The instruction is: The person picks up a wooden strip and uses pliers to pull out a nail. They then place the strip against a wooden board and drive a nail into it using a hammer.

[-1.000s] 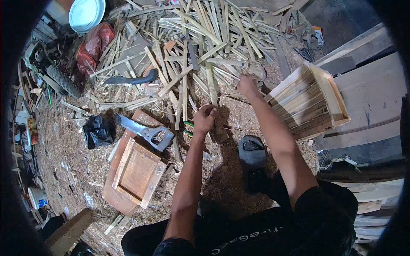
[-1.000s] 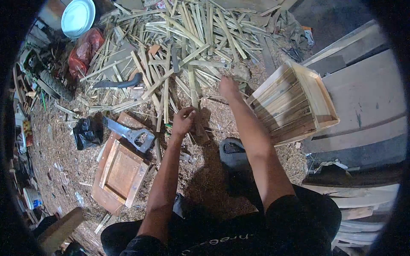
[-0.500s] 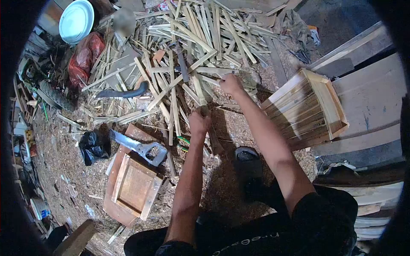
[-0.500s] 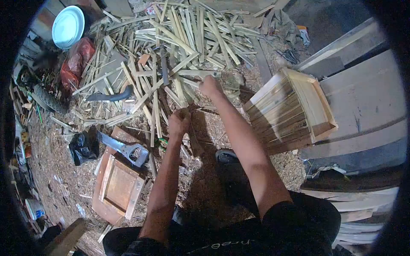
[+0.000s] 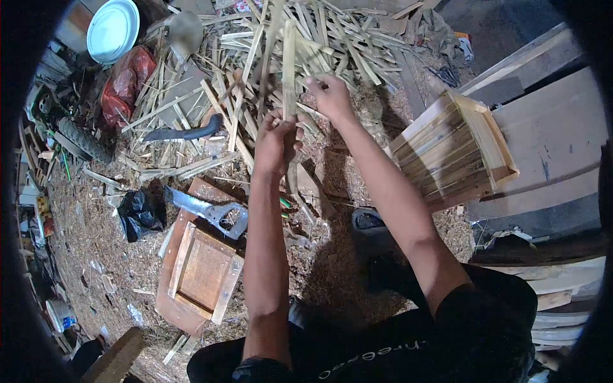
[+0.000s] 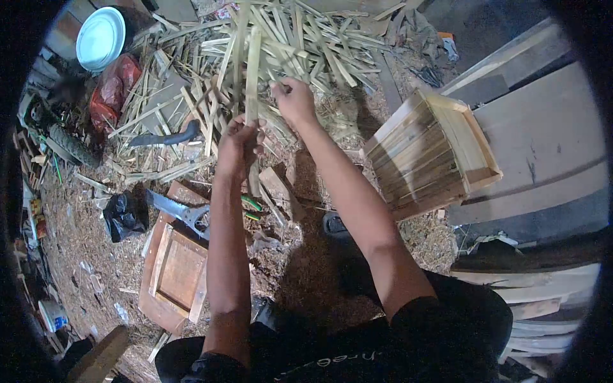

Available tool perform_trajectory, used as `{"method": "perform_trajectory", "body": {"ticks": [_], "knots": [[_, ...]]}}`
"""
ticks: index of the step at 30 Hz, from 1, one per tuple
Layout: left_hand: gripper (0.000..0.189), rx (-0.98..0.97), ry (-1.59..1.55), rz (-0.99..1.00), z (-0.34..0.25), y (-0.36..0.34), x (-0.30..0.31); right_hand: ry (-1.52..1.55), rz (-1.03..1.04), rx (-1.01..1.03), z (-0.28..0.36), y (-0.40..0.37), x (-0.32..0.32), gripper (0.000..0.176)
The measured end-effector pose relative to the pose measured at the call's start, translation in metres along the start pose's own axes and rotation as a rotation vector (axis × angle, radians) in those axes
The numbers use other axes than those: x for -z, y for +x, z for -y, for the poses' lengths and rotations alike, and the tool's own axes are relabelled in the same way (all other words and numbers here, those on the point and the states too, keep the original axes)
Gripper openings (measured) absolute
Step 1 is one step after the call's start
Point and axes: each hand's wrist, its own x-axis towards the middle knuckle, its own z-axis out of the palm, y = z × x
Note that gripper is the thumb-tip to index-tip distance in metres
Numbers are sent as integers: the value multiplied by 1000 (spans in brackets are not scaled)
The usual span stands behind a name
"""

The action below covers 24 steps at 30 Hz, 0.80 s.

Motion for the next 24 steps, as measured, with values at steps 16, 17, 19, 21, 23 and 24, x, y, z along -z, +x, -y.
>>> {"method": "perform_trajectory", "body": {"ticks": [16,17,19,21,23,24], "knots": [[30,-222,-61,30,-15,-62,22,675,292,-197,79,-72,21,29],[32,-233,-65,16,-16,-64,22,696,303,-182,88,-76,23,29],[32,-242,-69,23,-17,-67,25,706,322,-159,100,-80,29,29],[30,-239,-67,65,-17,-71,27,741,317,-132,111,-84,31,27],[29,-259,-106,58,-19,-76,25,782,321,-132,116,-85,31,26],[29,-266,-125,50,-20,-77,24,784,318,-133,119,-85,31,26]]}}
